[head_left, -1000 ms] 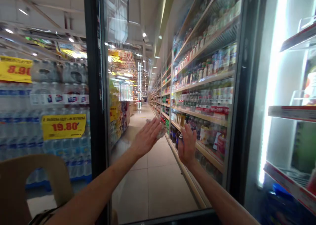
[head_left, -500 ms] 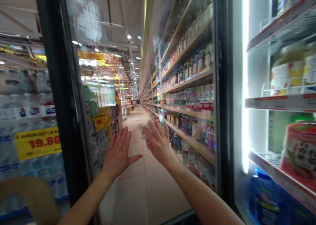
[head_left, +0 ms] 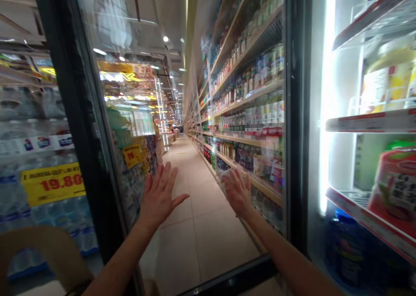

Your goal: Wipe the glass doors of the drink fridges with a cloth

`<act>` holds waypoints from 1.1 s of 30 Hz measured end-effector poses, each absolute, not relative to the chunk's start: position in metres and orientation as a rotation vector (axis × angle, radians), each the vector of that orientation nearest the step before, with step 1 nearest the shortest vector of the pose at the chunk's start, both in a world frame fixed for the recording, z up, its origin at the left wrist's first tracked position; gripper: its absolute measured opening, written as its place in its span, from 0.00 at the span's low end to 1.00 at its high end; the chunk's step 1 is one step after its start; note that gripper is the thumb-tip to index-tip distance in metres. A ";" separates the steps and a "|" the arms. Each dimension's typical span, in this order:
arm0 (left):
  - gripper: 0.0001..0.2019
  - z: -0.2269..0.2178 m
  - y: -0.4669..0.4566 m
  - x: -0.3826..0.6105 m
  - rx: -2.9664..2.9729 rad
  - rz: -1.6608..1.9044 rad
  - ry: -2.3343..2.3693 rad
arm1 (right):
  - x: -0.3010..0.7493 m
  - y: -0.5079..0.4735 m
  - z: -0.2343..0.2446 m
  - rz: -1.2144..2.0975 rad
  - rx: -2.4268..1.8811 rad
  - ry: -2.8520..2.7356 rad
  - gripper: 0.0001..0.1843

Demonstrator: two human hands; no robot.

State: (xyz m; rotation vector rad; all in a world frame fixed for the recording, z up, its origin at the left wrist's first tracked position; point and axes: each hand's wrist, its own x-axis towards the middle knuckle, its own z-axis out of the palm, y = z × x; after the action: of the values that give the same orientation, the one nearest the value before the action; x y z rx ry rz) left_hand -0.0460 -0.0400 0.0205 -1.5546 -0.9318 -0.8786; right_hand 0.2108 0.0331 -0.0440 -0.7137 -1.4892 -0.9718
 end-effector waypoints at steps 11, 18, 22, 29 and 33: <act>0.43 0.020 -0.038 -0.044 -1.578 -0.943 -0.957 | 0.215 0.035 -0.031 -1.080 -0.612 -1.675 0.26; 0.42 0.019 -0.036 -0.044 -1.593 -0.980 -0.967 | 0.289 0.066 0.031 -0.619 -1.025 -0.884 0.27; 0.42 0.020 -0.036 -0.045 -1.593 -0.973 -0.956 | 0.201 0.039 0.026 -0.933 -0.769 -1.368 0.25; 0.42 0.020 -0.036 -0.046 -1.613 -0.952 -0.973 | 0.253 0.050 0.025 -0.876 -0.922 -1.192 0.25; 0.43 0.020 -0.036 -0.046 -1.607 -0.949 -0.971 | 0.250 0.053 0.045 -0.702 -0.985 -0.988 0.27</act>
State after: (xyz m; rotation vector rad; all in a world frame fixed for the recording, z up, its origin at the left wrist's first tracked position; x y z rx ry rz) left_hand -0.0459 -0.0358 0.0196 -1.6066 -0.9705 -0.9494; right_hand 0.2503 0.0525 0.0446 -0.9846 -0.9884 -0.7022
